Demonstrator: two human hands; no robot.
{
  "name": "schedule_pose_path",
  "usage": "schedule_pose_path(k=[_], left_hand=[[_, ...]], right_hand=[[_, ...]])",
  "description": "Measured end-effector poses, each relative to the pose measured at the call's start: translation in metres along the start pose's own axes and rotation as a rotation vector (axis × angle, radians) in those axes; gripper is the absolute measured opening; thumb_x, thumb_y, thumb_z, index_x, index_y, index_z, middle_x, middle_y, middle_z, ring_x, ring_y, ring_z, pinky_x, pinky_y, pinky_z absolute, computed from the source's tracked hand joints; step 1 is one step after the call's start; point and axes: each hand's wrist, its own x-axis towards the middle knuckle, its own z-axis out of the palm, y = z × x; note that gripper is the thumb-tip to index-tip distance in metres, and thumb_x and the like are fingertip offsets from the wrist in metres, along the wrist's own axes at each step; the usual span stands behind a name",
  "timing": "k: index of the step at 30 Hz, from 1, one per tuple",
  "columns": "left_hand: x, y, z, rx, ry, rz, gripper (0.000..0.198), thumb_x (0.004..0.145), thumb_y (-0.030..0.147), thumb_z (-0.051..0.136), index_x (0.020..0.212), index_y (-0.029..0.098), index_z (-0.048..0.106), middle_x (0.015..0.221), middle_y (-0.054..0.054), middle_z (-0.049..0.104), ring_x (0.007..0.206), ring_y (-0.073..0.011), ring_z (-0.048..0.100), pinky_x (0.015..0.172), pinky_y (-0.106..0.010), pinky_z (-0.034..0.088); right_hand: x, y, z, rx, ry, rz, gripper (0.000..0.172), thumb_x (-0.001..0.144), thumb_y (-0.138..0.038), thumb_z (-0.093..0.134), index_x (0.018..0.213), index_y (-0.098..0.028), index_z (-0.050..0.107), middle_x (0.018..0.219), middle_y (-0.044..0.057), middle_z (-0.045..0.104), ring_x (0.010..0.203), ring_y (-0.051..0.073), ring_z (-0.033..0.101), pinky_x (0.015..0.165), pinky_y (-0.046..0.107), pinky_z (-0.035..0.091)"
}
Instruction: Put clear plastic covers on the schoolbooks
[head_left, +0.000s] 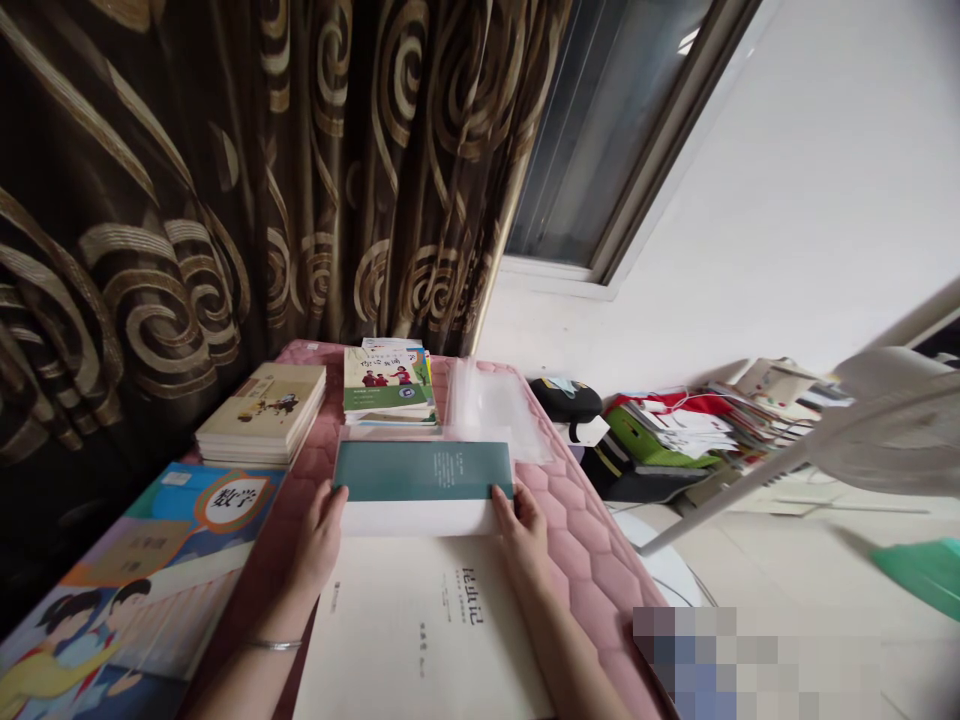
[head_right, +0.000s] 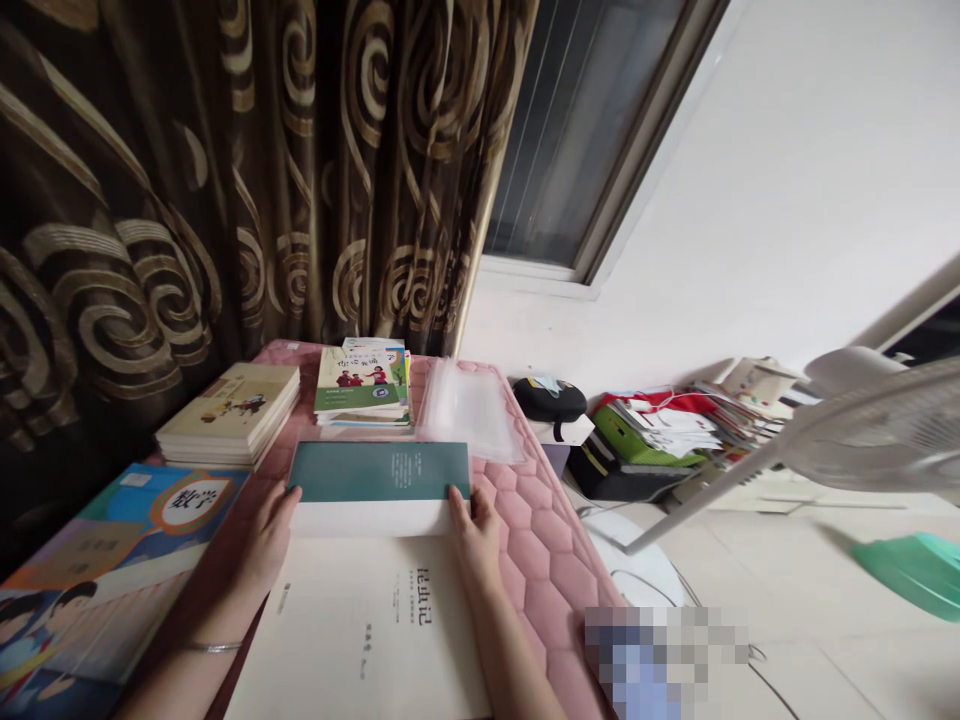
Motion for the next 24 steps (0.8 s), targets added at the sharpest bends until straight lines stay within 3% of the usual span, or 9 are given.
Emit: schedule_pose_path(k=[4,13,24], left_hand=[[-0.001,0.004,0.001,-0.017,-0.063,-0.017,0.047,0.071,0.061,0.057,0.094,0.02,0.062,0.105,-0.01,0.071,0.105,-0.0277,0.062,0.091,-0.036,0.049],[-0.004,0.016,0.002,-0.009,-0.123,0.063,0.044,0.076,0.065,0.053,0.079,0.021,0.058,0.078,-0.003,0.067,0.078,-0.0213,0.062,0.076,-0.031,0.05],[-0.002,0.015,0.004,0.01,-0.104,0.056,0.039,0.075,0.062,0.051,0.077,0.023,0.054,0.076,-0.003,0.066,0.079,-0.0221,0.062,0.074,-0.031,0.05]], right_hand=[[-0.001,0.0,0.0,0.006,0.001,-0.004,0.038,0.074,-0.057,0.063,0.078,-0.019,0.062,0.068,0.001,0.057,0.068,0.019,0.051,0.06,0.029,0.045],[-0.001,0.001,0.0,0.04,-0.006,0.002,0.039,0.074,-0.058,0.063,0.079,-0.019,0.062,0.068,0.001,0.057,0.067,0.018,0.052,0.06,0.029,0.045],[0.001,0.004,-0.002,0.076,-0.041,0.015,0.043,0.074,-0.058,0.064,0.087,-0.017,0.066,0.076,0.004,0.064,0.072,0.019,0.056,0.061,0.028,0.046]])
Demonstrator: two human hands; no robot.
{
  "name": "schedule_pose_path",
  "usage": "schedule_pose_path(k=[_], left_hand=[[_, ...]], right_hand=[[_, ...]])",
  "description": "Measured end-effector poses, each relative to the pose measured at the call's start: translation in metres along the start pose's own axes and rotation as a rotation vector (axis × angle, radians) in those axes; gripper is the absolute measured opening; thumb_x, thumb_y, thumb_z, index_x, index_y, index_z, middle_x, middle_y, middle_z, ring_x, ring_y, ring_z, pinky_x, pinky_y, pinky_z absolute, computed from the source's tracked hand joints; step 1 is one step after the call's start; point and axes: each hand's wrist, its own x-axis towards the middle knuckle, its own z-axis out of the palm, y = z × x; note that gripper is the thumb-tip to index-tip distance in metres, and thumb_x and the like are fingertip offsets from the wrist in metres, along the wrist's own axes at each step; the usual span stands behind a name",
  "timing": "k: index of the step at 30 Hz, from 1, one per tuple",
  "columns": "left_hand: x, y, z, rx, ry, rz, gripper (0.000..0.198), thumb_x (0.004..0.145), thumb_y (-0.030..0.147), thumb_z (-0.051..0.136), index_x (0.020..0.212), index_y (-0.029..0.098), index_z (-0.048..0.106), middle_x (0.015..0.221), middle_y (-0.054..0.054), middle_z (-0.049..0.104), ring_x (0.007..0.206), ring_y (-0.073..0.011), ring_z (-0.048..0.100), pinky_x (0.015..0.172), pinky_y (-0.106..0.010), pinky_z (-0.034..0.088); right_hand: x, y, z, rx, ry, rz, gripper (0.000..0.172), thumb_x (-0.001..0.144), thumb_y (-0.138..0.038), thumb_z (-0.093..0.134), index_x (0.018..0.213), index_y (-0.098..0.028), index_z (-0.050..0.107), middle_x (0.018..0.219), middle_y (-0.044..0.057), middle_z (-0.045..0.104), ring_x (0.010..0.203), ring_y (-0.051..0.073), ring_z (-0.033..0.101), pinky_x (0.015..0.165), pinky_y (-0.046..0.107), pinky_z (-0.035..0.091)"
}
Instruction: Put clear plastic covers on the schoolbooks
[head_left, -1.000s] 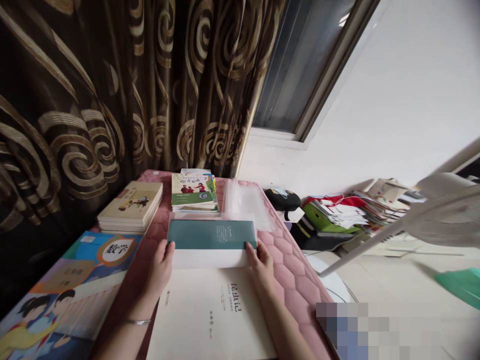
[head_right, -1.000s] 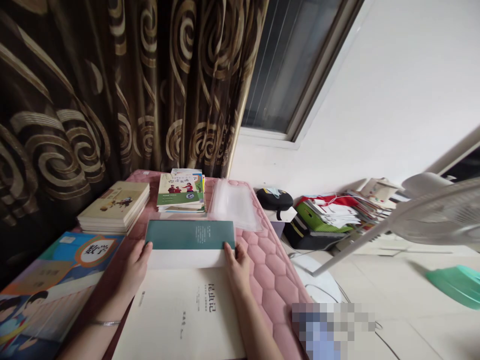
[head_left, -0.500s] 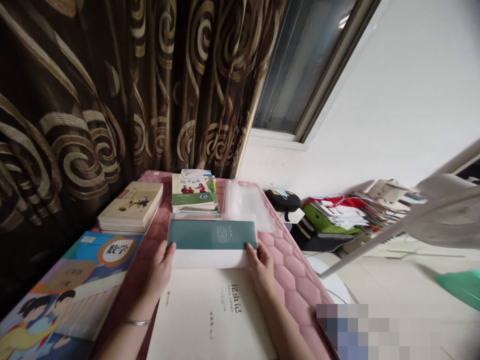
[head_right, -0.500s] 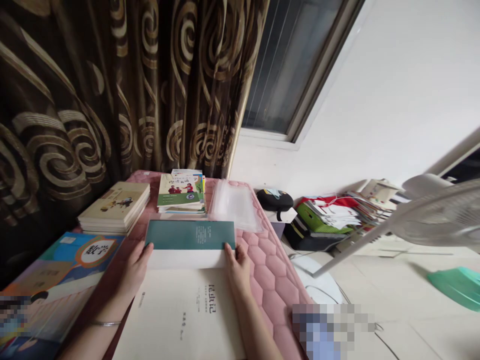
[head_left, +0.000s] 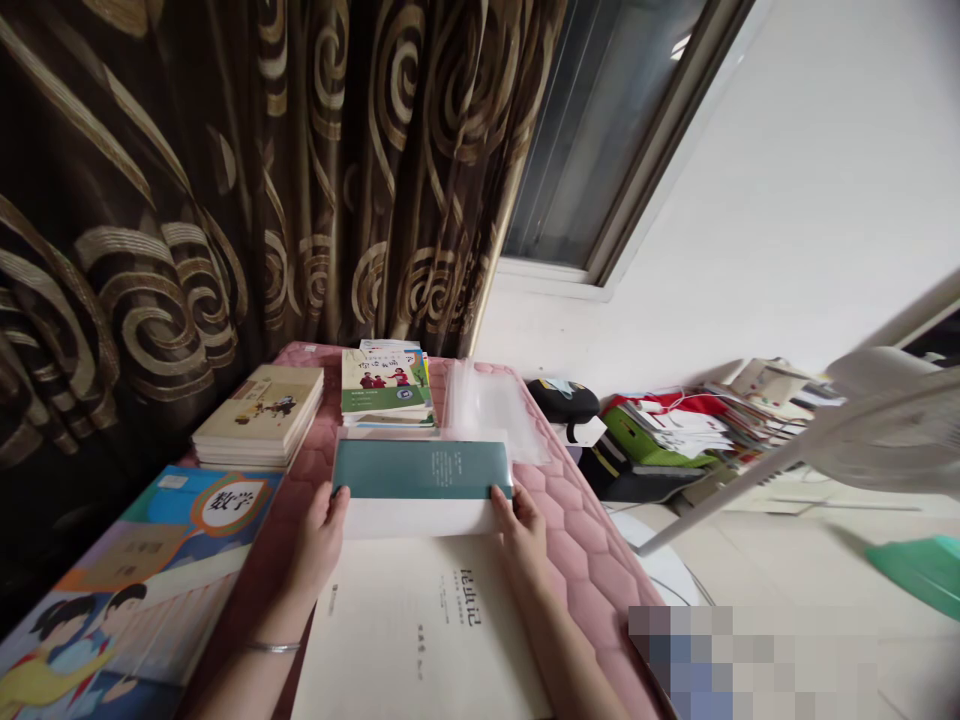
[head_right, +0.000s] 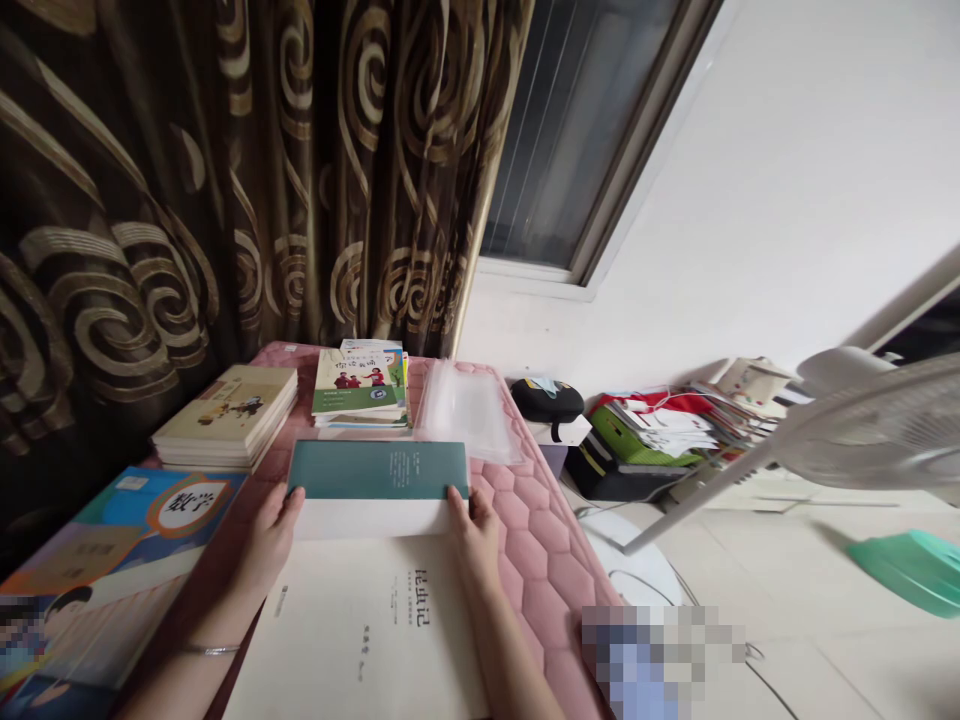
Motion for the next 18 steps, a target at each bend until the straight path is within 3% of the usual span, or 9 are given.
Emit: schedule_pose_path(k=[9,18], left_hand=[[-0.003,0.009,-0.002,0.047,-0.001,0.011,0.037,0.077,0.061,0.049,0.076,0.024,0.053,0.073,-0.002,0.065,0.077,-0.0216,0.061,0.073,-0.031,0.051],[0.001,-0.006,0.001,-0.011,0.02,-0.019,0.045,0.075,0.064,0.05,0.087,0.021,0.059,0.093,-0.009,0.071,0.09,-0.0251,0.065,0.082,-0.035,0.052]], right_hand=[[0.001,0.005,-0.002,0.1,-0.055,0.029,0.038,0.077,-0.051,0.068,0.094,-0.017,0.066,0.081,0.003,0.064,0.074,0.018,0.055,0.063,0.027,0.044],[0.003,0.009,-0.004,0.128,-0.067,-0.002,0.033,0.075,-0.049,0.07,0.093,-0.021,0.068,0.083,0.002,0.064,0.078,0.02,0.056,0.068,0.029,0.045]])
